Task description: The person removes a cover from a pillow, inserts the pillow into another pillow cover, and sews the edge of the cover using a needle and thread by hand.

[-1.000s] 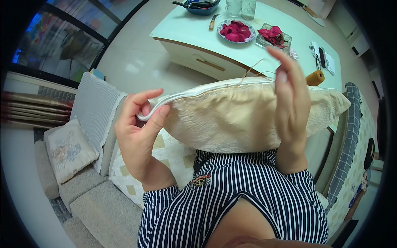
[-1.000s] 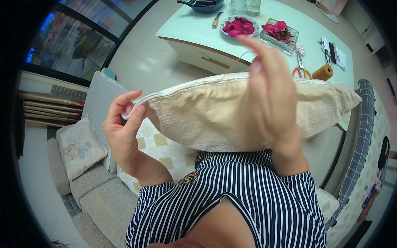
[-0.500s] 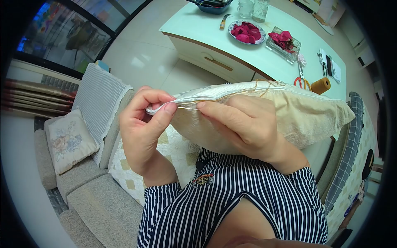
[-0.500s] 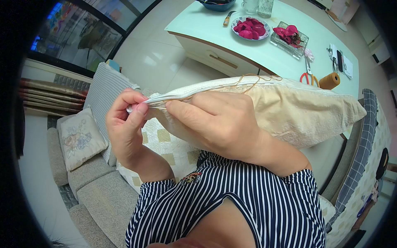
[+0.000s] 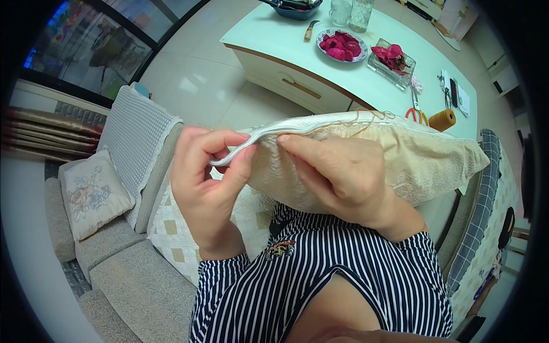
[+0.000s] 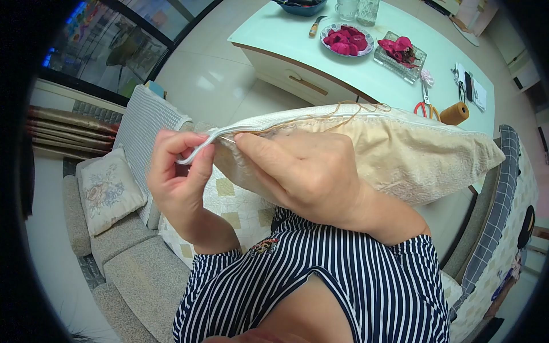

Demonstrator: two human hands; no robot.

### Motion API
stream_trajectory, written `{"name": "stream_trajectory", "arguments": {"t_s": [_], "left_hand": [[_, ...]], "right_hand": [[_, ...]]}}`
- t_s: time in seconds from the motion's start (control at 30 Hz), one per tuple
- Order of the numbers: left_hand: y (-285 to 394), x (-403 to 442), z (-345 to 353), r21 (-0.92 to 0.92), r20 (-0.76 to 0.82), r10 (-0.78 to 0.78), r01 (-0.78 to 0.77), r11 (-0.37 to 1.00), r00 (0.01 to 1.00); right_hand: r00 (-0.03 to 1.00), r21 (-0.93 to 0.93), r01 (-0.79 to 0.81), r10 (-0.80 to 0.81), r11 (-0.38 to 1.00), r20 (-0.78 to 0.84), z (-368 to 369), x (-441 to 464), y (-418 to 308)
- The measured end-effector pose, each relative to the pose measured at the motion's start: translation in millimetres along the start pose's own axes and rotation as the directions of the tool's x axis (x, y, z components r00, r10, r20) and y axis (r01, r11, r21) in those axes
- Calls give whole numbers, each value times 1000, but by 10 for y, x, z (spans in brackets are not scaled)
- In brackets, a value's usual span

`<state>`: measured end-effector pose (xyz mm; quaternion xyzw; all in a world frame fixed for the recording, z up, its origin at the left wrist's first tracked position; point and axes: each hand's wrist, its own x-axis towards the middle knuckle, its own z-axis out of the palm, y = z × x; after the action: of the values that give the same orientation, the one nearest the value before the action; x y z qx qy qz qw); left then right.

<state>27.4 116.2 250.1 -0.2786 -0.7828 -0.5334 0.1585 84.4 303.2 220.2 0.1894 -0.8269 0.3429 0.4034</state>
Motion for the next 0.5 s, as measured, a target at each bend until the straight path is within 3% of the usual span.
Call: {"name": "stream_trajectory", "arguments": {"t_s": [0.1,0.2,0.5], "left_hand": [[-29,-62,53,86,-34,131,-128,988,991],[-11,-86,65,104,-20,163,-160,982,986],[-7,-68,13,37,43,152,-154,987,987]], "right_hand": [[997,50,-58,55,997,59,-50,-15,-86],[992,9,-65,64,998,108,-64,-2,-122],[998,61,-63,63,996,7,31,74,-29]]}}
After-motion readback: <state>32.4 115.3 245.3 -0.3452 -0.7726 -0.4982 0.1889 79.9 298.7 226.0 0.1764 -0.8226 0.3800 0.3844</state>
